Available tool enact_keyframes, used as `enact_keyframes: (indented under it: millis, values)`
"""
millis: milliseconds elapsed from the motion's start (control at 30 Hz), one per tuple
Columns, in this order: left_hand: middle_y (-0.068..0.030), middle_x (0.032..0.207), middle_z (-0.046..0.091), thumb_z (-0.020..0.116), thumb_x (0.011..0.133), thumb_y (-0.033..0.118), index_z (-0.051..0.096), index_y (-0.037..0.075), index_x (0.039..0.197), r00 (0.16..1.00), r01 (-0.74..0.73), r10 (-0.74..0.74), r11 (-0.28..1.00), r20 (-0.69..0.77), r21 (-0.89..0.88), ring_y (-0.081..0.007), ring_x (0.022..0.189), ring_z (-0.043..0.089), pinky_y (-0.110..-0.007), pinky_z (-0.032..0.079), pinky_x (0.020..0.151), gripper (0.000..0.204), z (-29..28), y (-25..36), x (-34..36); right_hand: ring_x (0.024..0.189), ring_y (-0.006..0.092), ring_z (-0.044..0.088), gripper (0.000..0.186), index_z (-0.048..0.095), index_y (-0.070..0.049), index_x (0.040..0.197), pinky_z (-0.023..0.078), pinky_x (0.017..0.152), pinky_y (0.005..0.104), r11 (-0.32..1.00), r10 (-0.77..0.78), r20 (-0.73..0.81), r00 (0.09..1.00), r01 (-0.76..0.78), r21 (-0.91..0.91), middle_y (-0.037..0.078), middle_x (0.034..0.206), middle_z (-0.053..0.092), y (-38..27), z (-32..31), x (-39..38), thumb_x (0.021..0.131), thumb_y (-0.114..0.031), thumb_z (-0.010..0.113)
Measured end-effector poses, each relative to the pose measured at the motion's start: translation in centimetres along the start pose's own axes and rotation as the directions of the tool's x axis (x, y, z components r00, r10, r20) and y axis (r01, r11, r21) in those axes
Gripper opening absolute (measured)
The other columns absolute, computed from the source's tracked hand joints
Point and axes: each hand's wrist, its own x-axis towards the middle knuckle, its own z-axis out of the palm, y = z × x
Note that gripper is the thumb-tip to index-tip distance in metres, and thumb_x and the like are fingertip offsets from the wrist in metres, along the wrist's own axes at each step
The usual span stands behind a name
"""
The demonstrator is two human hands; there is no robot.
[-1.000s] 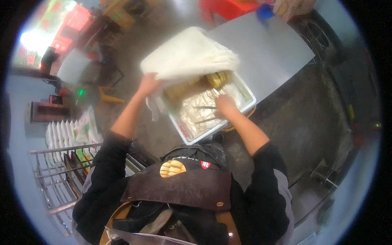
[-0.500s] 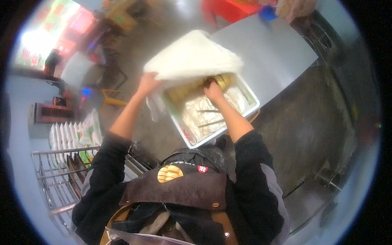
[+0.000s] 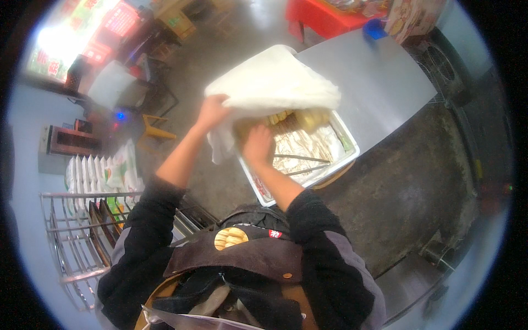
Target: The person removes a tray of baked buns from an oven, places them in a container, and wraps some in plastic bags. The person then covers the container with a cloth and returns to the oven.
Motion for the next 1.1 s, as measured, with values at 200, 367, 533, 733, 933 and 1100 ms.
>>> enact_keyframes:
  millis: [200, 367, 533, 733, 933, 1100]
  values:
    - [-0.0179, 0.106, 0.079, 0.079, 0.077, 0.028, 0.081, 0.007, 0.11, 1.0, -0.008, 0.009, 0.999, 0.025, -0.031, -0.0341, 0.103, 0.075, -0.043, 0.058, 0.093, 0.039, -0.2, -0.9, 0.9, 0.118, 0.04, 0.051, 0.043, 0.063, 0.003, 0.123, 0.042, 0.104, 0.049, 0.987, -0.147, -0.174, 0.974, 0.156, 0.04, 0.021, 0.127, 0.053, 0.3, 3.6, 0.9, 0.084, -0.013, 0.072]
    - [-0.0185, 0.106, 0.079, 0.079, 0.077, 0.028, 0.081, 0.006, 0.111, 0.997, -0.02, 0.023, 0.999, 0.069, -0.043, -0.0344, 0.102, 0.076, -0.043, 0.058, 0.092, 0.04, -0.3, -1.9, 1.4, 0.119, 0.0411, 0.053, 0.045, 0.064, -0.002, 0.127, 0.043, 0.105, 0.0504, 0.91, -0.409, -0.172, 0.896, 0.415, -0.004, 0.02, 0.127, 0.058, 2.1, 3.5, 2.3, 0.083, -0.01, 0.07]
    - [-0.0196, 0.105, 0.079, 0.08, 0.076, 0.028, 0.081, 0.005, 0.112, 0.994, 0.032, -0.022, 0.995, 0.109, -0.09, -0.0346, 0.102, 0.076, -0.044, 0.058, 0.093, 0.043, 0.3, -2.3, 1.8, 0.127, 0.0458, 0.05, 0.047, 0.063, -0.003, 0.13, 0.043, 0.109, 0.0529, 0.906, -0.359, 0.119, 0.926, 0.315, 0.284, 0.023, 0.134, 0.057, 2.5, 3.3, 5.2, 0.085, -0.011, 0.07]
    - [-0.0206, 0.107, 0.079, 0.079, 0.077, 0.032, 0.08, 0.005, 0.115, 0.999, -0.044, 0.045, 0.998, 0.028, -0.034, -0.0368, 0.105, 0.075, -0.045, 0.058, 0.094, 0.046, 1.6, -4.0, 0.8, 0.101, 0.0362, 0.07, 0.025, 0.073, -0.001, 0.114, 0.056, 0.089, 0.0463, 0.887, -0.457, -0.32, 0.83, 0.451, -0.098, 0.021, 0.114, 0.072, 1.3, 1.8, 3.8, 0.098, -0.016, 0.061]
    - [-0.0269, 0.119, 0.074, 0.08, 0.08, 0.039, 0.075, -0.001, 0.123, 0.999, 0.035, -0.035, 0.999, 0.008, -0.022, -0.0405, 0.113, 0.072, -0.046, 0.055, 0.102, 0.059, 0.9, -5.0, -5.4, 0.143, 0.0374, 0.046, 0.052, 0.069, -0.003, 0.135, 0.029, 0.125, 0.0547, 0.931, -0.364, 0.271, 0.891, 0.359, 0.069, 0.02, 0.147, 0.06, -2.5, -0.9, -0.1, 0.092, -0.031, 0.065]
    - [-0.0255, 0.106, 0.077, 0.083, 0.077, 0.037, 0.078, 0.0, 0.113, 0.995, 0.088, -0.095, 0.977, -0.029, -0.195, -0.0423, 0.102, 0.074, -0.048, 0.059, 0.091, 0.051, -0.1, -4.2, -9.1, 0.14, 0.0389, 0.05, 0.042, 0.079, -0.002, 0.118, 0.031, 0.123, 0.0552, 0.872, -0.481, -0.016, 0.877, 0.476, -0.11, 0.018, 0.14, 0.067, -3.9, -0.2, -2.1, 0.089, -0.029, 0.064]
